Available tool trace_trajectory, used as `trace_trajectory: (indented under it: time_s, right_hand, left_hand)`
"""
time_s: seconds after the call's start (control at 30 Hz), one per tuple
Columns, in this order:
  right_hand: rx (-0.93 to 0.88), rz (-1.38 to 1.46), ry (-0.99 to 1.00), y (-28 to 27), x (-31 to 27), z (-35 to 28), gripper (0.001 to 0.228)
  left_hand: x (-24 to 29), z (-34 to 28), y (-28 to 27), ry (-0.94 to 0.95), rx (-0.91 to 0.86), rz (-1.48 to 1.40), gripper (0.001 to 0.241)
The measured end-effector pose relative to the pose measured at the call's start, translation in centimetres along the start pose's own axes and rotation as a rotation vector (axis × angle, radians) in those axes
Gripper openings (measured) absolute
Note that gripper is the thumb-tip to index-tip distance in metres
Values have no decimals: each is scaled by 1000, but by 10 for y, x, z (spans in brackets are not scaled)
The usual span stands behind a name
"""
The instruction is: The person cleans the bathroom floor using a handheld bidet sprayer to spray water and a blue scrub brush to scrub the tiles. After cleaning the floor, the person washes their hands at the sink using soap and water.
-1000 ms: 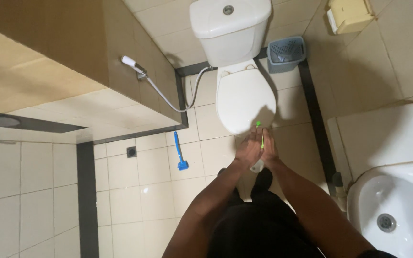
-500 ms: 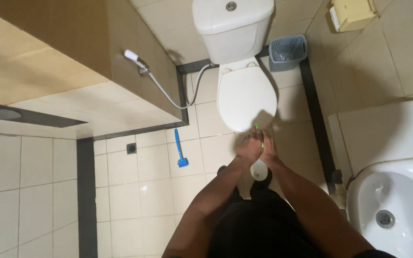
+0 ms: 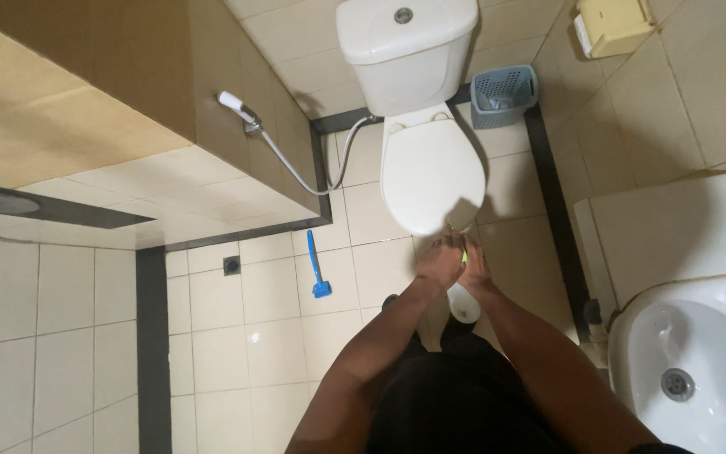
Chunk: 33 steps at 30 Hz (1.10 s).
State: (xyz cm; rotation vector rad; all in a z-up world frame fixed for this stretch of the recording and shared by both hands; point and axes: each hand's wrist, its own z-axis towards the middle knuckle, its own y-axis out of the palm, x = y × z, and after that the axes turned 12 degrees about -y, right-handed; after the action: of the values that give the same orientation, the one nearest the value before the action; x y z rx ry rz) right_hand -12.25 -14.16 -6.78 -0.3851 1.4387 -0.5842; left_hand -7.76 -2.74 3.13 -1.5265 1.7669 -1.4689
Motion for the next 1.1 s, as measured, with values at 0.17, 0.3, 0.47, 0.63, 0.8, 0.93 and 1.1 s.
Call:
trace_trajectory:
  time_s: [0.17, 0.3, 0.47, 0.63, 0.8, 0.93, 1.1]
  right_hand:
    - [94, 42, -82, 4, 13, -1, 57]
    - [61, 91, -52, -2, 6, 3, 64]
    - [-43, -32, 161, -12, -11, 4, 63]
    - [115, 115, -92, 2, 31, -4, 64]
    - [70, -19, 46, -24, 0, 0, 54]
    - [79, 63, 86, -44, -20, 6, 58]
    - [163, 25, -24, -40, 9, -1, 51]
  left_hand:
    - [-13, 23, 41, 11, 95, 30, 69]
    - [-12, 19, 37, 64, 118, -16, 69]
    - [-7, 21, 34, 129, 166, 75, 66]
    - [15, 1, -11, 30, -19, 15, 77]
    - [11, 26, 24, 48, -36, 40, 78]
    - [27, 17, -7, 61, -93, 26, 77]
    - [26, 31, 18, 167, 48, -6, 75]
